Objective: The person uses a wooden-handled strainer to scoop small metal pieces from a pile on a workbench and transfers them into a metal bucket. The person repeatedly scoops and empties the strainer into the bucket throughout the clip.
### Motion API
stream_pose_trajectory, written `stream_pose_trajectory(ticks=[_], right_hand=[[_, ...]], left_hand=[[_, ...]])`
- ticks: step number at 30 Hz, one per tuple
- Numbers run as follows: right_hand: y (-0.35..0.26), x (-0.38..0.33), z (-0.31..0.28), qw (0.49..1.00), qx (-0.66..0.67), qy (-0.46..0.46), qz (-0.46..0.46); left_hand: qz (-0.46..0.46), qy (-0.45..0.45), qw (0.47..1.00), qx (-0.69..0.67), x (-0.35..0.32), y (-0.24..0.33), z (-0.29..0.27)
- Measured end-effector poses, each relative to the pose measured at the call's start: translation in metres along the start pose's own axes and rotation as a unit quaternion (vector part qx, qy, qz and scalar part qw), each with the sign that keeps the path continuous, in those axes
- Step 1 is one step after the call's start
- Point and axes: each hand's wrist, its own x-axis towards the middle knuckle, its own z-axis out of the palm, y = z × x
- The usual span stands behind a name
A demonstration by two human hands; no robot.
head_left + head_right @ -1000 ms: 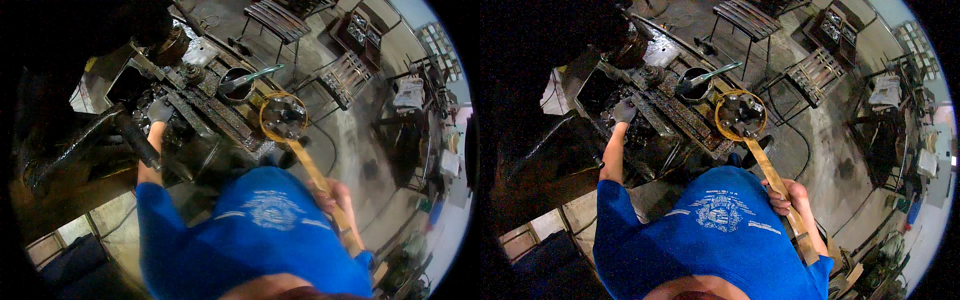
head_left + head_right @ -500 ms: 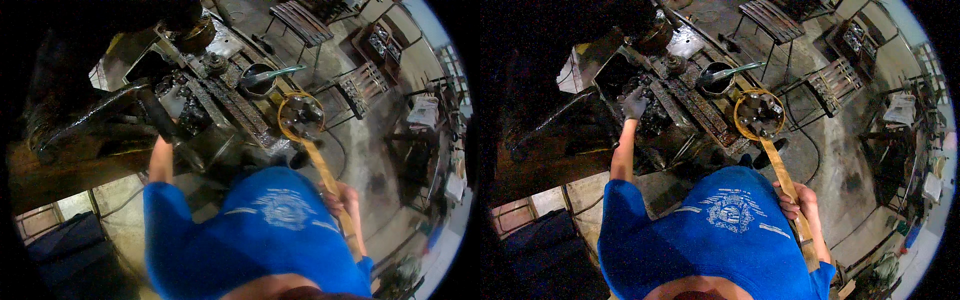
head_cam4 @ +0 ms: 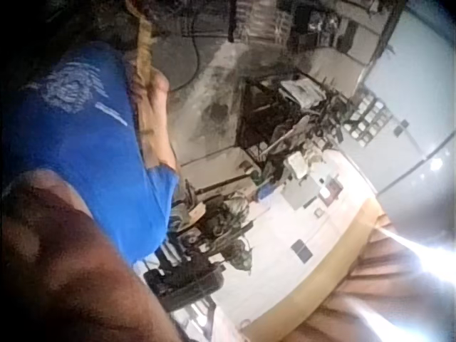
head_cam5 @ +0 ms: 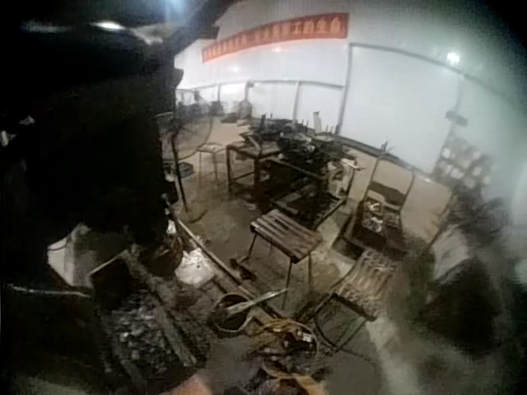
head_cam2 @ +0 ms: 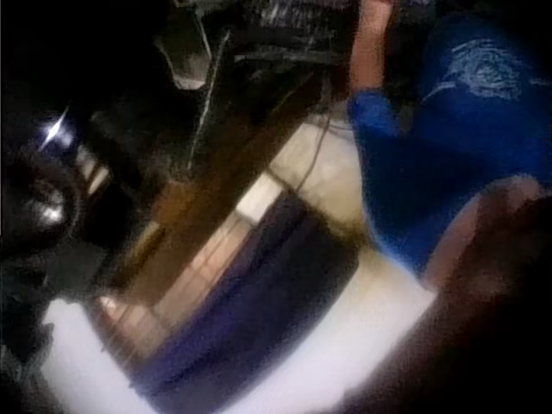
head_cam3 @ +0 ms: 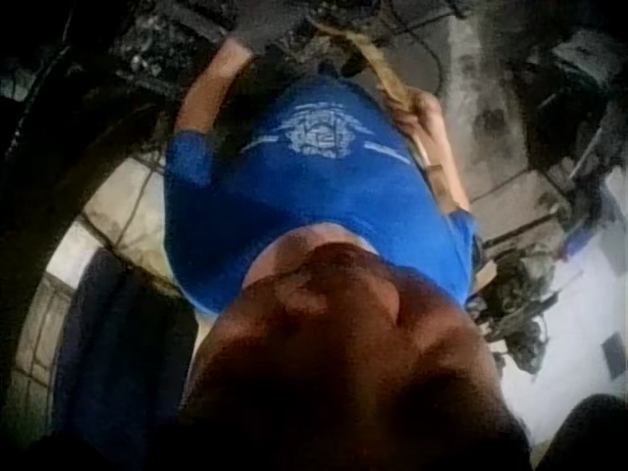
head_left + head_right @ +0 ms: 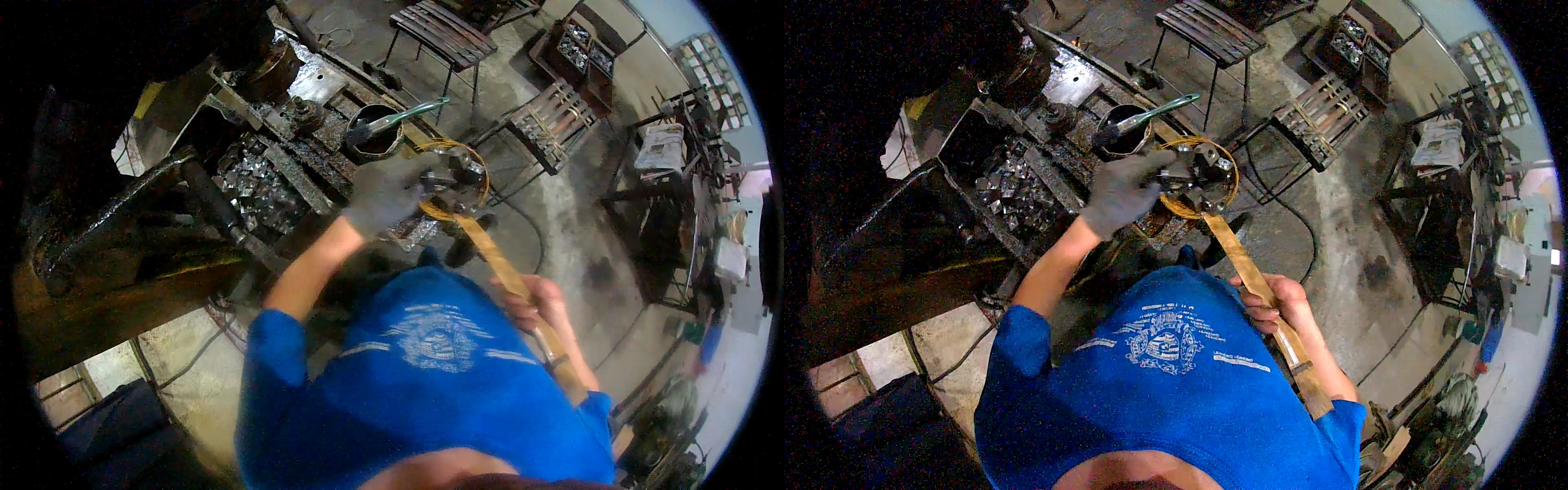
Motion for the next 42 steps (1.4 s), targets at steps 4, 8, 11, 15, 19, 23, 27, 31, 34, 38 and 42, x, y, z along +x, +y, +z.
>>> stream_pose_trajectory(ticks=[4,8,11,15,19,23,27,31,34,38,42], right_hand=[[0.005,0.002,-0.002,1.000,0.026,-0.014,-0.008],[0.006,0.002,-0.008,0.999,0.019,-0.036,0.002],[0.006,0.004,-0.012,0.997,0.045,-0.066,-0.008],[0.003,0.005,-0.013,0.996,0.048,-0.081,0.003],[-0.002,0.004,-0.006,0.998,0.007,-0.058,0.006],[0.003,0.006,-0.012,0.997,0.054,-0.060,0.004],[0.004,0.007,-0.023,0.997,0.039,-0.069,0.003],[0.005,0.012,-0.027,0.996,0.020,-0.092,0.001],[0.006,0.011,-0.026,0.997,0.011,-0.077,-0.004],[0.010,0.010,-0.022,0.996,0.023,-0.087,-0.024],[0.008,0.010,-0.025,0.994,0.028,-0.102,-0.016]], left_hand=[[0.031,0.019,0.997,0.065,0.015,0.005,0.034],[0.030,0.036,0.997,0.057,0.017,0.011,0.029],[0.049,0.064,0.997,0.015,0.011,0.014,0.028],[0.091,0.094,0.991,0.010,0.010,0.016,0.033],[0.135,0.115,0.984,-0.024,0.022,0.031,0.035],[0.175,0.055,0.983,0.034,0.031,0.017,0.072],[0.165,-0.101,0.972,0.134,0.034,0.022,0.074],[0.171,-0.024,0.985,0.028,0.017,0.015,0.048],[0.120,0.051,0.990,0.056,-0.008,-0.005,-0.012],[-0.133,0.137,0.972,0.140,-0.072,-0.115,-0.067],[-0.253,-0.068,0.919,0.293,-0.121,-0.192,-0.077]])
